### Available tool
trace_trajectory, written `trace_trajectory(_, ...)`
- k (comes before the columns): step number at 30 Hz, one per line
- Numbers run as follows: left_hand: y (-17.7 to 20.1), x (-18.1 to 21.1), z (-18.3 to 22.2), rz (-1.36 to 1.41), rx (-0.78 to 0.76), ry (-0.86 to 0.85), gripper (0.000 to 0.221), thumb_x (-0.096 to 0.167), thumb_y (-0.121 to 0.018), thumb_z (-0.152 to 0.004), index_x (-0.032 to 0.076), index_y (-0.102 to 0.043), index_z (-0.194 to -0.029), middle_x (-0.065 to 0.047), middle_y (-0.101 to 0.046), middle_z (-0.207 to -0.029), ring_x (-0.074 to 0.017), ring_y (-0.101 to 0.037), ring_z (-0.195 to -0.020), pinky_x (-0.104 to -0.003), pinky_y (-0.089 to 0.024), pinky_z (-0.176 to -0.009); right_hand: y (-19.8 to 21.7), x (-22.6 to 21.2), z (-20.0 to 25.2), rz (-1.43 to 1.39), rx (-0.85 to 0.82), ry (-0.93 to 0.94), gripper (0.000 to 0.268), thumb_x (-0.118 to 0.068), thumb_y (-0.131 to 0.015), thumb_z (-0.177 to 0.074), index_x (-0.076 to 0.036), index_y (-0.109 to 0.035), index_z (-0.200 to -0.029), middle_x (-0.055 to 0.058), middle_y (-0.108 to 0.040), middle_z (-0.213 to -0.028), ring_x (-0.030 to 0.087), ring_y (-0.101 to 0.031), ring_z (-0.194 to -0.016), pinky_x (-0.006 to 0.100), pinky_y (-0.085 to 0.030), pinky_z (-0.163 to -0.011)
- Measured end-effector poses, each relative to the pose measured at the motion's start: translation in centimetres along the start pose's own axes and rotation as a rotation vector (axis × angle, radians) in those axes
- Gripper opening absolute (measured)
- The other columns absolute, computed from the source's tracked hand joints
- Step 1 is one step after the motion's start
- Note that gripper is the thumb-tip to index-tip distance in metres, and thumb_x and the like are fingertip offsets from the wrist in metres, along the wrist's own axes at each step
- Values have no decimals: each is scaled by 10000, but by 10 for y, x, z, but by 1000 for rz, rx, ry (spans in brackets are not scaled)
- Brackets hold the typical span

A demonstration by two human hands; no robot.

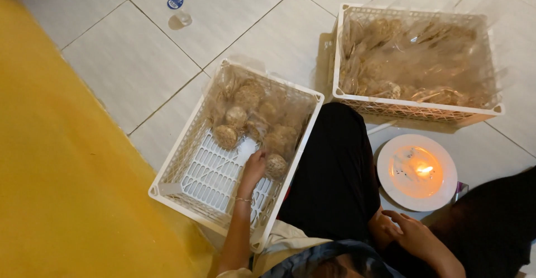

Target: Sealing plastic bags containing food items using a candle flame and organizing them into crates.

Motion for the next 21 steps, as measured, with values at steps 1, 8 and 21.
trace_trajectory(1,7,9,4,0,0,2,390,150,-443,-923,46,-680,-1214,-103,-732,-1207,-275,-675,-1088,-328,-507,-955,-3,-2,-5,1,-2,0,483,-522,-545,-918,-357,-614,-1367,-95,-742,-1308,177,-792,-1052,316,-608,-950)
trace_trajectory(8,13,55,28,-96,-341,-22,762,59,-660,-757,128,-464,-1490,-82,-498,-1513,-193,-566,-972,-315,-500,-860,-17,-1,-43,-239,268,120,212,-264,-683,-899,-116,-663,-1051,50,-789,-946,216,-743,-802,329,-583,-759)
trace_trajectory(21,30,94,46,113,-304,16,679,391,-787,-728,69,-634,-1306,-119,-637,-1334,-253,-718,-1027,-303,-642,-793,-26,12,-49,-350,250,2,288,-331,-693,-923,-62,-651,-1017,99,-763,-944,239,-715,-812,338,-568,-784)
Point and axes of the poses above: each hand's wrist, its own z-axis away from the middle knuckle, its own y-axis out of the back of the hand, x = y × z, the point moved 8 cm from there along -z, towards the middle knuckle
